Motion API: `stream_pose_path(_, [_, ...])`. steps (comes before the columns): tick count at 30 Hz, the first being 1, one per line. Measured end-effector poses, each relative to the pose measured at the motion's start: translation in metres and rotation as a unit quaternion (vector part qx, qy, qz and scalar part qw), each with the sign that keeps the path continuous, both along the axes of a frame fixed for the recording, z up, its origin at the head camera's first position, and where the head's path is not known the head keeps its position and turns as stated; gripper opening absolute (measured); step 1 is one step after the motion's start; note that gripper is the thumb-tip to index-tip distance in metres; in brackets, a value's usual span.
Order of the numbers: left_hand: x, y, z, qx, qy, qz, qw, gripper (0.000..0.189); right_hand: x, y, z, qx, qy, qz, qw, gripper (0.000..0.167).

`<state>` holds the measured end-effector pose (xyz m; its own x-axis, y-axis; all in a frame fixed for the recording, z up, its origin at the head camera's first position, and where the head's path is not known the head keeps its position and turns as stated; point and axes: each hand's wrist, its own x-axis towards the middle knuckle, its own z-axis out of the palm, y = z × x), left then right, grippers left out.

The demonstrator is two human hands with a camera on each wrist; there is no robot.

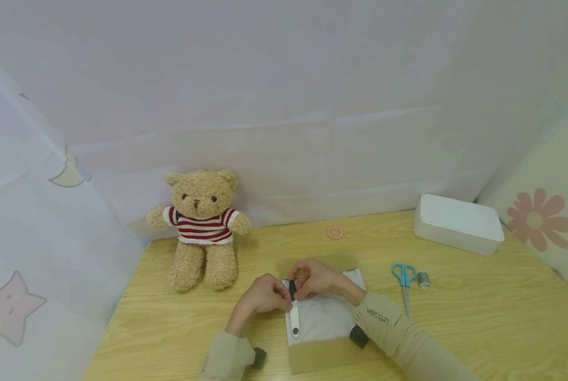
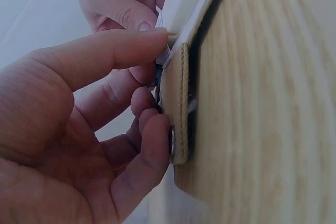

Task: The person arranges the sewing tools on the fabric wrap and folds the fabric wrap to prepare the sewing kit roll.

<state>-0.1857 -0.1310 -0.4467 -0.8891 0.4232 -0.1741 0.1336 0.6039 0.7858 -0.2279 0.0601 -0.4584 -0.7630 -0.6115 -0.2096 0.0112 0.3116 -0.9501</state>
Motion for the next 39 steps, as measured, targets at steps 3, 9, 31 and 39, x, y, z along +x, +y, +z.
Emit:
stream_pose_path(3, [0.000,0.001,0.000,-0.002,0.001,0.004,1.0000,0.007,-0.001,0.000,-0.001,0.006,0.005,-0.005,1.0000,0.035])
stream_pose_path(9, [0.000,0.003,-0.001,-0.017,0.001,0.012,0.9998,0.008,0.002,-0.002,0.000,0.032,0.043,-0.013,0.9985,0.034])
stream_pose_path(31, [-0.001,0.007,0.000,-0.018,0.040,0.006,0.9990,0.006,0.012,0.022,0.016,-0.106,-0.058,-0.082,0.9892,0.042])
stream_pose_path(39, [-0.002,0.009,0.004,0.035,0.079,-0.029,0.9959,0.005,0.013,0.067,0.035,-0.110,-0.020,-0.111,0.9876,0.041])
